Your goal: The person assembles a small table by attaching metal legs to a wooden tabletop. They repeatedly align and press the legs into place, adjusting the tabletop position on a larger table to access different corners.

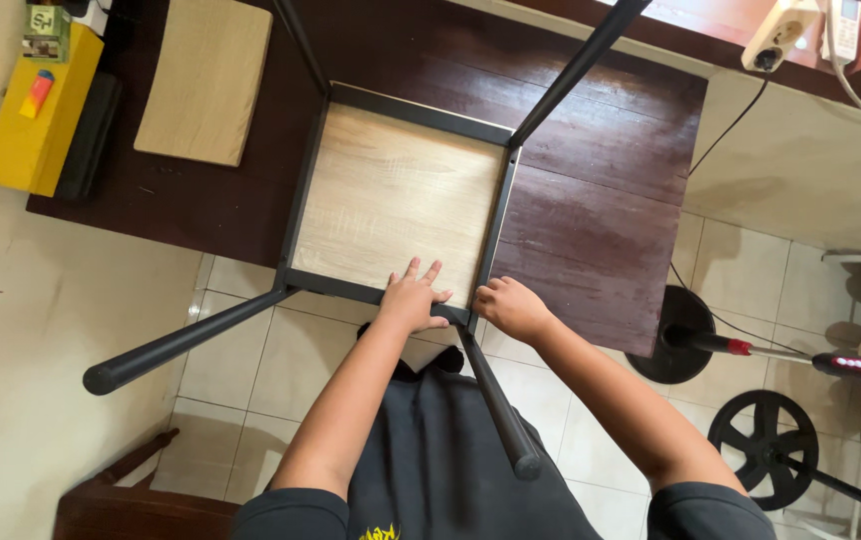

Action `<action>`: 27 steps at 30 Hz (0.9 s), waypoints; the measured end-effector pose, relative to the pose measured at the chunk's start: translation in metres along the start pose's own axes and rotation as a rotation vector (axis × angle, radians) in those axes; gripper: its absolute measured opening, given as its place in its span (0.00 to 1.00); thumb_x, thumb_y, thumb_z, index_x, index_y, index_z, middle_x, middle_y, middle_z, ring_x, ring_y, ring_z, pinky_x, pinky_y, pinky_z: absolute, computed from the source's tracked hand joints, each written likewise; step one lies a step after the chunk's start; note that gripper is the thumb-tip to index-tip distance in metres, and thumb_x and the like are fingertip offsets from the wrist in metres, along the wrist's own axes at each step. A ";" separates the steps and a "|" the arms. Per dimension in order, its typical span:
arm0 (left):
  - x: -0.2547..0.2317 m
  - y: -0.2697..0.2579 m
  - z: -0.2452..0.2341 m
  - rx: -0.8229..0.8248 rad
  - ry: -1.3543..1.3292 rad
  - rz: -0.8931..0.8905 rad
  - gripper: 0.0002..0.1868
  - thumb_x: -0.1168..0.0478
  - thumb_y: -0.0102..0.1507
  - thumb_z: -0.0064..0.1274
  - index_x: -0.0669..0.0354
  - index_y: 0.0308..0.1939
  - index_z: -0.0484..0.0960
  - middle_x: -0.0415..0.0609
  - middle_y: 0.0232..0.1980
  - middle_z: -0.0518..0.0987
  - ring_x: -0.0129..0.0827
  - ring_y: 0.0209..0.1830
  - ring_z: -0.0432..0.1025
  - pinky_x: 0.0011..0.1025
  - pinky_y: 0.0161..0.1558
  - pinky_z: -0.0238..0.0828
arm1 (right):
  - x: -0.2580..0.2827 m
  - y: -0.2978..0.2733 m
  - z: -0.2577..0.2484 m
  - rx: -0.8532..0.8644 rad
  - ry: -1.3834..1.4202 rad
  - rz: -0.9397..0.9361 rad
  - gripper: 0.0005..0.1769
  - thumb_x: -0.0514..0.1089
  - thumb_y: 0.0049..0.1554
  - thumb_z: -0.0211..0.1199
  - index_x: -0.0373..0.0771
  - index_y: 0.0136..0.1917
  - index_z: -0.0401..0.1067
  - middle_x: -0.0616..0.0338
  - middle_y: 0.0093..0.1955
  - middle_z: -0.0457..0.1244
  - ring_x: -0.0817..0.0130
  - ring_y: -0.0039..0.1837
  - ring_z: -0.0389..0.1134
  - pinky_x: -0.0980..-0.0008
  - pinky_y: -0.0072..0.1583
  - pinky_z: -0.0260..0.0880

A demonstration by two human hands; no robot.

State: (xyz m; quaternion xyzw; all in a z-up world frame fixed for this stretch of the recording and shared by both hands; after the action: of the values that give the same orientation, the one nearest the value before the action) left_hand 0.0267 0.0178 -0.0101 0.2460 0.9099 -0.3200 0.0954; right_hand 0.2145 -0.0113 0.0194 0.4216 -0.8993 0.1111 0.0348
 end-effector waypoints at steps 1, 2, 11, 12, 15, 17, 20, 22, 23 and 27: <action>0.000 0.000 -0.001 -0.001 -0.001 -0.001 0.37 0.35 0.51 0.67 0.22 0.65 0.77 0.40 0.85 0.47 0.52 0.84 0.41 0.62 0.73 0.50 | -0.002 0.001 -0.004 -0.060 0.055 0.007 0.06 0.44 0.52 0.63 0.45 0.43 0.78 0.63 0.46 0.65 0.62 0.52 0.66 0.61 0.54 0.68; 0.000 0.000 0.000 0.001 -0.002 -0.001 0.36 0.35 0.51 0.67 0.22 0.65 0.77 0.39 0.85 0.47 0.52 0.84 0.41 0.62 0.73 0.50 | -0.003 0.001 -0.006 -0.119 0.112 0.015 0.08 0.44 0.50 0.64 0.45 0.44 0.79 0.63 0.46 0.66 0.61 0.52 0.66 0.61 0.54 0.68; 0.000 0.005 0.009 -0.052 0.037 0.003 0.36 0.36 0.51 0.67 0.21 0.64 0.78 0.41 0.84 0.48 0.53 0.83 0.42 0.63 0.72 0.52 | -0.009 -0.012 0.007 -0.244 0.220 0.237 0.06 0.47 0.50 0.69 0.45 0.38 0.78 0.63 0.39 0.64 0.62 0.46 0.64 0.63 0.50 0.68; 0.000 0.004 0.010 -0.056 0.034 0.005 0.36 0.36 0.51 0.67 0.21 0.64 0.78 0.41 0.84 0.48 0.53 0.83 0.42 0.62 0.72 0.52 | -0.003 -0.015 0.008 -0.282 0.184 0.209 0.05 0.47 0.49 0.69 0.45 0.38 0.78 0.63 0.38 0.63 0.62 0.45 0.63 0.63 0.50 0.67; 0.000 0.001 0.010 -0.087 0.036 0.003 0.36 0.36 0.51 0.67 0.22 0.64 0.78 0.41 0.84 0.50 0.53 0.83 0.43 0.63 0.71 0.53 | 0.003 -0.019 0.006 -0.385 0.130 0.173 0.04 0.45 0.52 0.69 0.45 0.39 0.76 0.66 0.39 0.62 0.63 0.44 0.61 0.64 0.49 0.65; 0.000 0.004 0.008 -0.076 0.028 -0.002 0.36 0.37 0.51 0.67 0.22 0.64 0.78 0.41 0.84 0.50 0.53 0.83 0.43 0.63 0.71 0.52 | 0.006 -0.017 0.004 -0.431 0.128 0.270 0.07 0.45 0.51 0.69 0.43 0.37 0.74 0.63 0.38 0.60 0.61 0.43 0.61 0.63 0.49 0.64; -0.001 0.004 0.008 -0.043 0.031 -0.010 0.36 0.37 0.51 0.67 0.22 0.64 0.78 0.41 0.84 0.49 0.53 0.83 0.42 0.63 0.71 0.52 | 0.013 -0.016 0.003 -0.459 0.137 0.357 0.08 0.43 0.51 0.69 0.42 0.36 0.71 0.60 0.37 0.59 0.60 0.43 0.60 0.63 0.48 0.64; -0.001 0.003 0.007 -0.027 0.026 -0.017 0.36 0.37 0.51 0.67 0.21 0.64 0.77 0.40 0.84 0.49 0.53 0.83 0.42 0.63 0.72 0.52 | 0.015 -0.014 0.002 -0.485 0.153 0.386 0.09 0.42 0.51 0.69 0.42 0.36 0.70 0.60 0.37 0.59 0.60 0.43 0.60 0.62 0.48 0.64; -0.001 0.003 0.006 -0.021 0.017 -0.021 0.36 0.37 0.51 0.67 0.21 0.64 0.77 0.40 0.84 0.49 0.52 0.83 0.42 0.63 0.72 0.52 | 0.016 -0.013 0.001 -0.508 0.166 0.398 0.09 0.42 0.50 0.69 0.41 0.36 0.69 0.60 0.37 0.59 0.60 0.43 0.60 0.62 0.48 0.63; -0.002 0.003 0.005 -0.013 0.042 -0.011 0.34 0.37 0.54 0.65 0.22 0.65 0.77 0.42 0.84 0.47 0.54 0.83 0.42 0.64 0.72 0.51 | 0.018 -0.014 0.005 -0.523 0.167 0.443 0.09 0.41 0.51 0.69 0.42 0.36 0.69 0.60 0.37 0.59 0.61 0.44 0.61 0.62 0.48 0.63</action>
State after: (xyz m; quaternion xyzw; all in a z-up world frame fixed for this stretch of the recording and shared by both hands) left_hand 0.0304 0.0159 -0.0154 0.2472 0.9151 -0.3094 0.0759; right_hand 0.2140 -0.0349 0.0197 0.1828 -0.9609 -0.0838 0.1901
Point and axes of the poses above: each hand's wrist, its own y-axis towards the middle knuckle, its own z-axis out of the palm, x = y × z, the point moved 4 cm from there along y, towards the middle knuckle
